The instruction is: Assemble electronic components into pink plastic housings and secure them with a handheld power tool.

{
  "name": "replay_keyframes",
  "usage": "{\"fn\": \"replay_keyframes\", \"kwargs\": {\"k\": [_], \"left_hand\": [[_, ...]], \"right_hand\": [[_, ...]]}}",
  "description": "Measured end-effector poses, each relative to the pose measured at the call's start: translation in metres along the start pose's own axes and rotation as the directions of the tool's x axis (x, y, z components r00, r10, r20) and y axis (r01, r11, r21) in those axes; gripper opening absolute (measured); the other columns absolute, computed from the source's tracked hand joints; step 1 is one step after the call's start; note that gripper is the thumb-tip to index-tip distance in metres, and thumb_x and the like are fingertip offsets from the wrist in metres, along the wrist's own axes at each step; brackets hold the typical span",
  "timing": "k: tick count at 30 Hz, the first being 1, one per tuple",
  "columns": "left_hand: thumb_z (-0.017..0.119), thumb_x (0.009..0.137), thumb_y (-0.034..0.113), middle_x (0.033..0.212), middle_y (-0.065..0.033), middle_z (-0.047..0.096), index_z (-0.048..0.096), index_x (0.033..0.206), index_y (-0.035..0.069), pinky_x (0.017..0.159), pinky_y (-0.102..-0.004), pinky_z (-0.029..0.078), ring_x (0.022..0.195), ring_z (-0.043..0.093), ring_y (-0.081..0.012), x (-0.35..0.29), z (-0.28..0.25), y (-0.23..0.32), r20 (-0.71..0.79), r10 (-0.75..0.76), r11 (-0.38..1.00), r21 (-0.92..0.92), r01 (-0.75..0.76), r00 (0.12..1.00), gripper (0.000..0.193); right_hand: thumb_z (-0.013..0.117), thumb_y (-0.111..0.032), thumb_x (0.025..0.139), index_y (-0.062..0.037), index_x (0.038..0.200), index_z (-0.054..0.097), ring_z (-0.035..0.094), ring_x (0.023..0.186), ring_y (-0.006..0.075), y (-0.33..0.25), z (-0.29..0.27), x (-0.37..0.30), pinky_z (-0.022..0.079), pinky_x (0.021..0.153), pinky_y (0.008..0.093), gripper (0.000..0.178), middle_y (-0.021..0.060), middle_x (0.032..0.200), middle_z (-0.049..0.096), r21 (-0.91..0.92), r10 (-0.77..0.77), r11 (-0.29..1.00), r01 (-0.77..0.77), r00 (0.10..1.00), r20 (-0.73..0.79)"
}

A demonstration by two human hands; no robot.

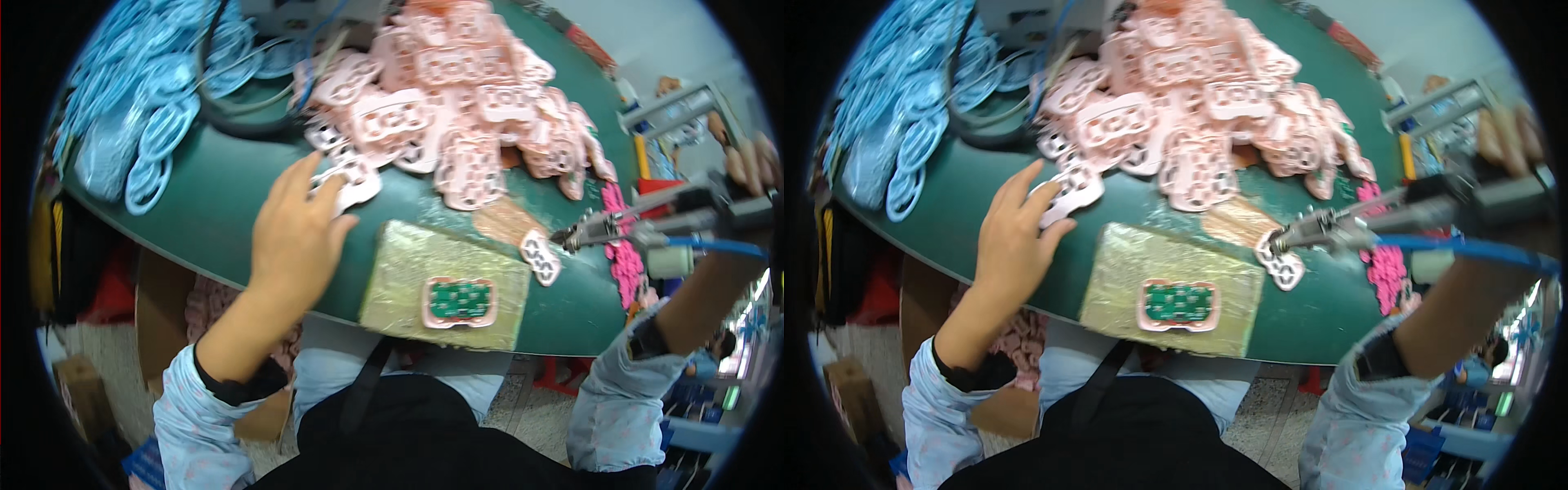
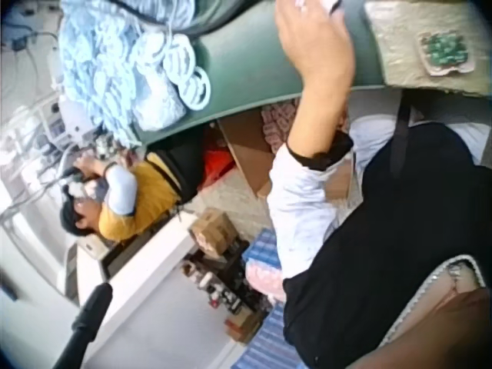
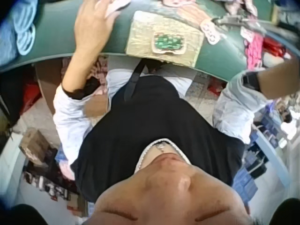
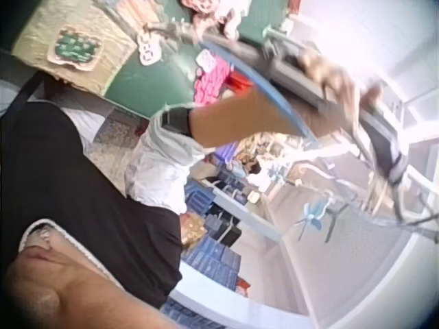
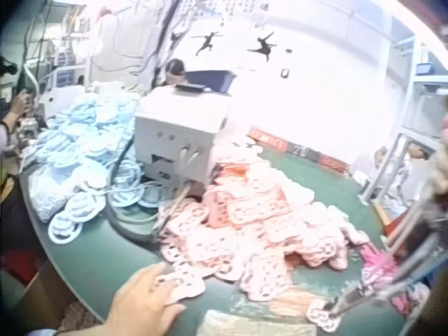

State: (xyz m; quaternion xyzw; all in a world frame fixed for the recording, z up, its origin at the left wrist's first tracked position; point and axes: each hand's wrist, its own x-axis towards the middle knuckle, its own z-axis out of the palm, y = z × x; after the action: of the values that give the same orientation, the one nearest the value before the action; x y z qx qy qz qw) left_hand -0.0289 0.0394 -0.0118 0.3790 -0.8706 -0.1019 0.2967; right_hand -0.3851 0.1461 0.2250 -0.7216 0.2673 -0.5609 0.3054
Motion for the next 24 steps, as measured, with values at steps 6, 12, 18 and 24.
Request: {"fn": "replay_keyframes", "kwargs": {"k": [6, 12, 18, 24], "left_hand": [[0.075, 0.07, 0.004, 0.11, -0.0152, 0.061, 0.06, 0.101, 0.002, 0.084, -0.0398, 0.049, 0.098, 0.059, -0.035, -0.001, 0.021, -0.03, 0.114, -0.051, 0.989, -0.13, 0.065, 0.992, 0.035], [0.07, 0.076, 0.0, 0.112, -0.0153, 0.062, 0.058, 0.105, -0.001, 0.09, -0.0336, 0.046, 0.101, 0.061, -0.0284, -0.005, -0.012, -0.028, 0.119, -0.087, 0.963, -0.244, 0.114, 0.989, 0.031], [0.058, 0.094, 0.01, 0.114, -0.0077, 0.062, 0.056, 0.116, 0.0, 0.084, -0.0255, 0.045, 0.1, 0.059, -0.0136, -0.003, -0.025, -0.022, 0.398, -0.272, 0.609, -0.634, 0.477, 0.876, 0.024], [0.061, 0.092, 0.012, 0.117, -0.0136, 0.063, 0.056, 0.113, -0.001, 0.076, -0.0212, 0.045, 0.098, 0.06, -0.014, -0.004, -0.028, 0.002, 0.441, -0.271, 0.519, -0.681, 0.516, 0.855, 0.025]], "right_hand": [[0.054, -0.032, 0.097, 0.0005, 0.128, 0.052, 0.065, 0.089, 0.0218, 0.011, 0.045, -0.009, 0.052, 0.084, 0.0363, 0.044, 0.0142, 0.104, 0.063, -0.373, 0.034, 0.88, -0.295, 0.822, -0.569], [0.063, -0.02, 0.091, -0.0034, 0.103, 0.069, 0.065, 0.09, 0.0161, -0.022, -0.005, -0.114, 0.052, 0.078, 0.0304, 0.021, 0.0067, 0.098, 0.069, -0.634, 0.015, 0.403, -0.66, 0.698, -0.716], [0.07, -0.019, 0.081, -0.003, 0.101, 0.07, 0.068, 0.089, 0.0259, 0.044, -0.064, -0.285, 0.052, 0.081, 0.0366, 0.025, 0.015, 0.098, 0.07, -0.471, 0.224, -0.158, -0.868, 0.433, -0.873], [0.07, -0.016, 0.078, -0.0017, 0.098, 0.069, 0.066, 0.09, 0.0329, 0.078, -0.071, -0.332, 0.052, 0.081, 0.0426, 0.025, 0.0166, 0.096, 0.068, -0.475, 0.164, -0.4, -0.784, 0.448, -0.879]]}}
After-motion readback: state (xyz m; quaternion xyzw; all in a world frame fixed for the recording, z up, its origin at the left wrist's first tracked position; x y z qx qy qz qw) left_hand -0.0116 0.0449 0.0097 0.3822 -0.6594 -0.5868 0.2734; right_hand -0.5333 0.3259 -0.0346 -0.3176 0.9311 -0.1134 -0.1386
